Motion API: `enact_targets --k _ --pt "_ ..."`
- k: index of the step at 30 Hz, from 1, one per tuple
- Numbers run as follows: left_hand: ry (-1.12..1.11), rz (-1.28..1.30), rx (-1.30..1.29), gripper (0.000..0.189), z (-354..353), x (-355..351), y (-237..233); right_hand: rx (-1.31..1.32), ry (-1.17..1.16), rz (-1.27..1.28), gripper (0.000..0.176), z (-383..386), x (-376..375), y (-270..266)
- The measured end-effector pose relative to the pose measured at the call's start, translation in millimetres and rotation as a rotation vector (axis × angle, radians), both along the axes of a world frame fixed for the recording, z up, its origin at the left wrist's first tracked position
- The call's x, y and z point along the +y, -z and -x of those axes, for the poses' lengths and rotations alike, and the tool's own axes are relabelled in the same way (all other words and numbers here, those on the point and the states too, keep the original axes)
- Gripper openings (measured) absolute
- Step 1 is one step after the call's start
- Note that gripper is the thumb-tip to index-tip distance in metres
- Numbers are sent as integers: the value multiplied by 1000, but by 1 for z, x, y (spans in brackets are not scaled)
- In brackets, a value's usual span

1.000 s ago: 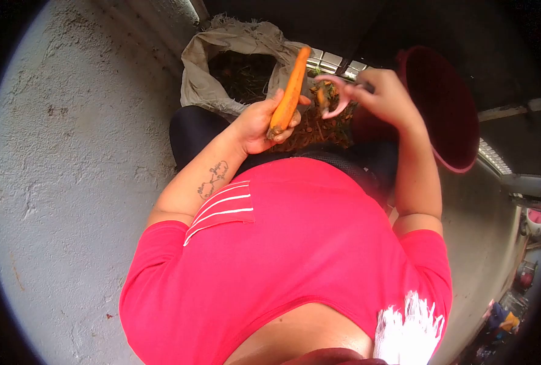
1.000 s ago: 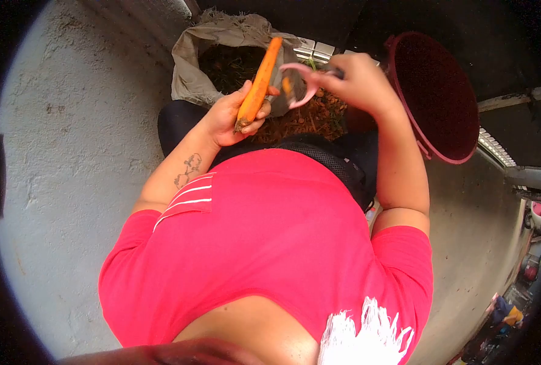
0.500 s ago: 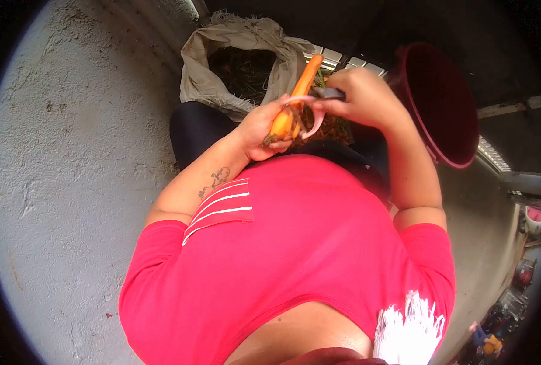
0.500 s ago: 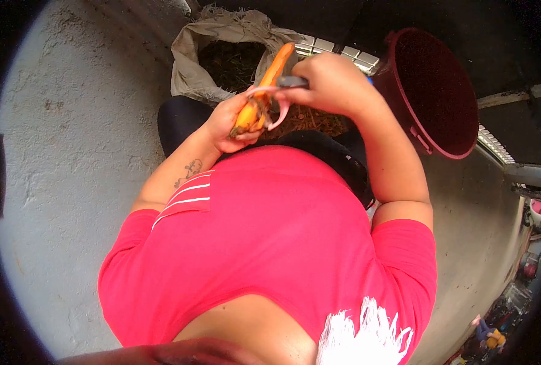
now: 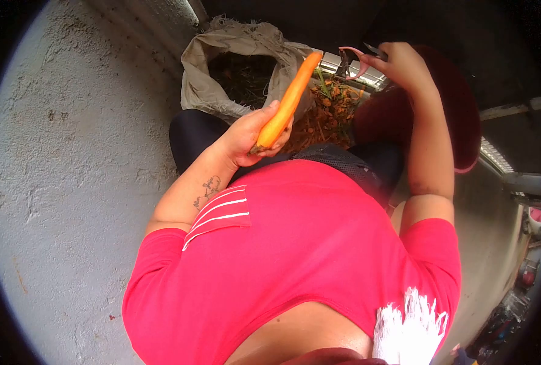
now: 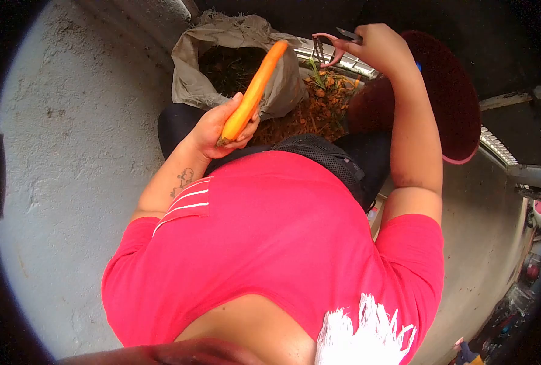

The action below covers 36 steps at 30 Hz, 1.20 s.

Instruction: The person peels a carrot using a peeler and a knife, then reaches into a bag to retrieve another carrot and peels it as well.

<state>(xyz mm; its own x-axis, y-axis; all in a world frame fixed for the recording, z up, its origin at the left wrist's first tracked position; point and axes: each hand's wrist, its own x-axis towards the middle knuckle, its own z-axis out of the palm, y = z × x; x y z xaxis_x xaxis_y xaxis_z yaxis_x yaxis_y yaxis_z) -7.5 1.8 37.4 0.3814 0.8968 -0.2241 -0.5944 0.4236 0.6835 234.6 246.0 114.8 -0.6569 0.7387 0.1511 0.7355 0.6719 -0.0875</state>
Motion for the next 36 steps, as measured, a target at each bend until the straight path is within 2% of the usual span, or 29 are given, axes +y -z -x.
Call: enact_targets --k 3,5,7,8,11,15,20,23,24,25,27,30,32,36 --pt "5 -29 -81 48 6 8 13 214 -56 276 54 -16 -7 13" --pt "-10 -9 -205 46 4 12 21 479 -165 547 52 -17 -23 39" --pt "3 41 -318 44 5 14 30 193 -93 358 51 -7 -51 38" --pt "2 61 -359 44 2 14 31 178 -137 284 51 -1 -64 32" --pt "-20 134 -469 43 -2 12 38 356 -212 516 51 9 -85 35" --pt "12 106 -538 41 -3 12 53 224 -275 388 49 18 -102 28" --pt "-79 -4 -199 39 -2 2 52 268 -165 404 48 3 -101 27" --pt "-164 -120 85 40 2 1 57 460 -30 418 47 -12 -99 48" --pt "-207 -129 184 41 -2 -2 51 420 98 409 45 -11 -100 49" --pt "-250 -137 282 42 -6 -5 45 416 109 397 45 -10 -102 53" --pt "-231 -158 300 45 -16 -5 32 408 128 374 45 -3 -109 66" --pt "-155 -137 344 47 -22 -3 27 389 30 513 41 11 -133 63" --pt "-183 -210 347 46 -26 -2 29 394 -20 611 39 14 -139 65" --pt "-209 -289 429 46 -27 -1 25 368 -25 632 38 12 -143 64"
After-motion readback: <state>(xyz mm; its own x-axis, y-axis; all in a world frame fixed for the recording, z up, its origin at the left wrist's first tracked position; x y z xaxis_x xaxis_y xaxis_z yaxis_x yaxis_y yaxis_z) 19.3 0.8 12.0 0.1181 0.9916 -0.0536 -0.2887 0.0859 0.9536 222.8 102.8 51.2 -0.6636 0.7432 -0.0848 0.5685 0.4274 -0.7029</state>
